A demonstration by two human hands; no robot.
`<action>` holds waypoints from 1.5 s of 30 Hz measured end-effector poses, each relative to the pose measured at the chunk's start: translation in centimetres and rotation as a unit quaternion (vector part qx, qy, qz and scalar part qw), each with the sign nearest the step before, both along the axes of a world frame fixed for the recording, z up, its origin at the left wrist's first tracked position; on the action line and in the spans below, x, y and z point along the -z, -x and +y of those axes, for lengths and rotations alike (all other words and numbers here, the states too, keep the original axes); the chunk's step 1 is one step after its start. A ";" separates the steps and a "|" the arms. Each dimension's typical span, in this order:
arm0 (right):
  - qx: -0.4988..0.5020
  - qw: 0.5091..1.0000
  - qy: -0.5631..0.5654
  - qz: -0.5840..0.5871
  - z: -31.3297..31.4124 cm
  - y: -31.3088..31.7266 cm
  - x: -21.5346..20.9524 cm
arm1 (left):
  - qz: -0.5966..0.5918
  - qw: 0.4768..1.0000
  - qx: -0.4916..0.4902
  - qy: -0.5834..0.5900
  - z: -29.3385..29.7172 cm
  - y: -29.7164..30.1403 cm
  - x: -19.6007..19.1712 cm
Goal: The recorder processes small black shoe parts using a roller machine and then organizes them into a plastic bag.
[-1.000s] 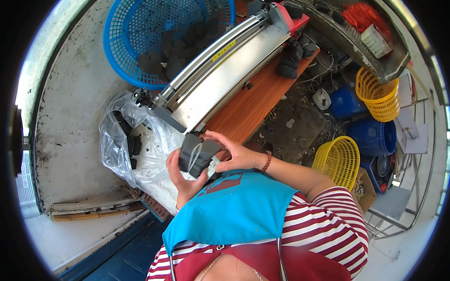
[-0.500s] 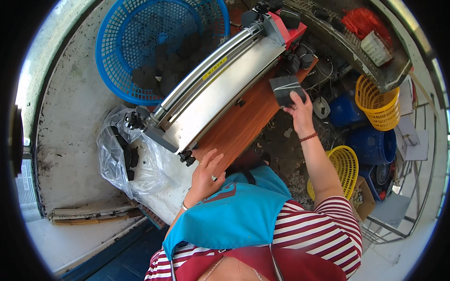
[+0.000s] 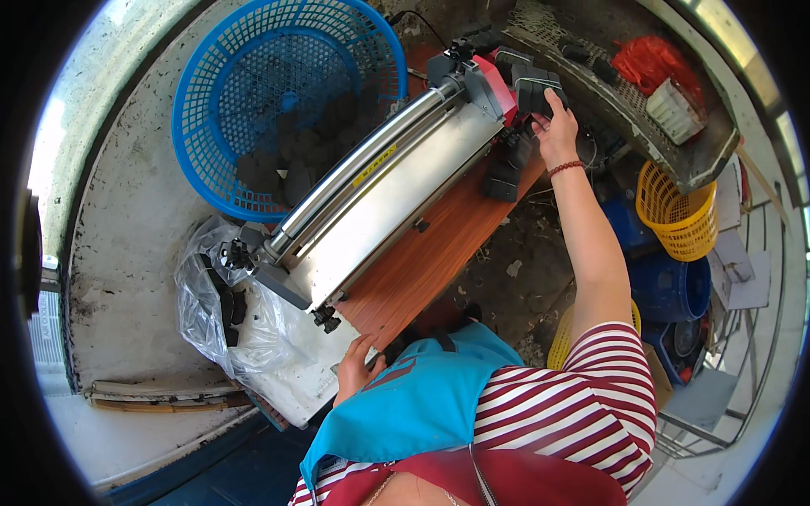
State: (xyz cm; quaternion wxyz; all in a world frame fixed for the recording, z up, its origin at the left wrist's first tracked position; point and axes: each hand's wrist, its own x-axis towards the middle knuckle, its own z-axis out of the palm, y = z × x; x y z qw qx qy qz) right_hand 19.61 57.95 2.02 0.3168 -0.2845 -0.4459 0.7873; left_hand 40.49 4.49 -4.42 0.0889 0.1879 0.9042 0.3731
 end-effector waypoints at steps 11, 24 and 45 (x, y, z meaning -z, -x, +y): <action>0.032 0.998 -0.060 -0.012 1.8 12.2 -4.2 | -0.020 0.999 -0.017 0.018 2.4 0.7 -0.2; 0.036 0.948 -0.250 -0.195 2.0 15.0 -1.8 | -0.073 0.995 -0.063 0.038 0.4 -1.2 1.2; -0.045 0.919 -0.390 -0.022 -6.7 10.1 -3.8 | 0.180 0.750 -0.622 0.136 -25.6 8.4 3.8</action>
